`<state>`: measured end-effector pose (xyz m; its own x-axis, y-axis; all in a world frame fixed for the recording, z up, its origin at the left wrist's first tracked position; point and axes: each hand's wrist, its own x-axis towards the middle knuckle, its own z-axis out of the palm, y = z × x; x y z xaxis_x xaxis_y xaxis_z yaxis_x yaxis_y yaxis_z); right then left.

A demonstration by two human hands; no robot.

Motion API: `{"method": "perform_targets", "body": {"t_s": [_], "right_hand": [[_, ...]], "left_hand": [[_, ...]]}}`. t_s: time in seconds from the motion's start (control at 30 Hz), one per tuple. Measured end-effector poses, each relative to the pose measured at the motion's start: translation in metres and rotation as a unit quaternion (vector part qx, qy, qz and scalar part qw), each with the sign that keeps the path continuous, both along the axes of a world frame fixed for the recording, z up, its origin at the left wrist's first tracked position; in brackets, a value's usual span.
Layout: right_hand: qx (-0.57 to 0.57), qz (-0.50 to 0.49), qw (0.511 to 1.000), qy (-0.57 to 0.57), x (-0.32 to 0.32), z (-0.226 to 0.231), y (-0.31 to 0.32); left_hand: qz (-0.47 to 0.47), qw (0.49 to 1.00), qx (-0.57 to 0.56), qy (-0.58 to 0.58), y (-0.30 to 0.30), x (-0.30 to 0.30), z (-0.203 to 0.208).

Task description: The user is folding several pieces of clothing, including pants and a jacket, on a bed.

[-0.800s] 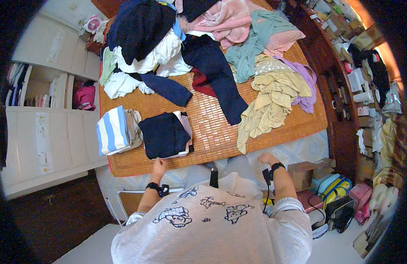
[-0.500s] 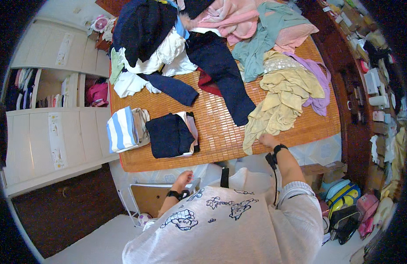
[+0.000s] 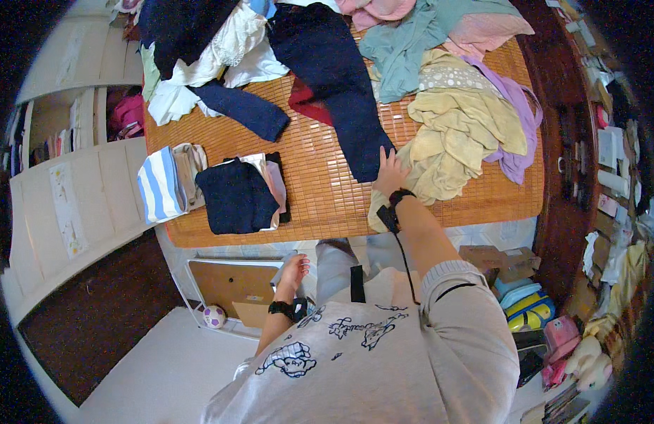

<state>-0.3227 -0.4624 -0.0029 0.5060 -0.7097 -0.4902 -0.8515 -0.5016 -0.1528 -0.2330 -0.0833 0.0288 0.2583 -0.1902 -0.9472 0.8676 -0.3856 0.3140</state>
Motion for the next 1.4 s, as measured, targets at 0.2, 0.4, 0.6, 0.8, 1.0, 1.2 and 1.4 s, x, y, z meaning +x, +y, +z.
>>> {"method": "perform_targets", "body": {"t_s": [0.2, 0.4, 0.6, 0.8, 1.0, 1.2, 1.4], "right_hand": [[-0.002, -0.053, 0.998, 0.021, -0.077, 0.005, -0.018], [-0.188, -0.129, 0.974, 0.001, -0.173, 0.006, -0.099], [-0.101, -0.315, 0.943, -0.037, -0.238, 0.034, -0.15], [-0.085, -0.278, 0.954, -0.066, -0.28, 0.022, -0.183], [-0.175, -0.267, 0.936, -0.147, -0.245, 0.048, -0.189], [0.536, -0.28, 0.719, -0.342, -0.13, 0.039, -0.101], [0.697, -0.359, 0.453, -0.424, -0.06, 0.071, -0.043]], "left_hand": [[-0.152, 0.984, -0.033, -0.08, -0.096, 0.011, -0.01], [-0.26, 0.9, -0.104, -0.335, -0.235, 0.035, -0.082], [-0.278, 0.865, 0.042, -0.416, -0.344, 0.014, -0.092], [-0.323, 0.845, 0.117, -0.41, -0.338, 0.023, -0.11], [-0.363, 0.834, -0.203, -0.362, -0.33, 0.004, -0.061], [-0.371, 0.85, -0.333, -0.173, -0.322, -0.017, 0.037], [-0.514, 0.789, -0.325, -0.085, -0.272, -0.031, 0.083]]}}
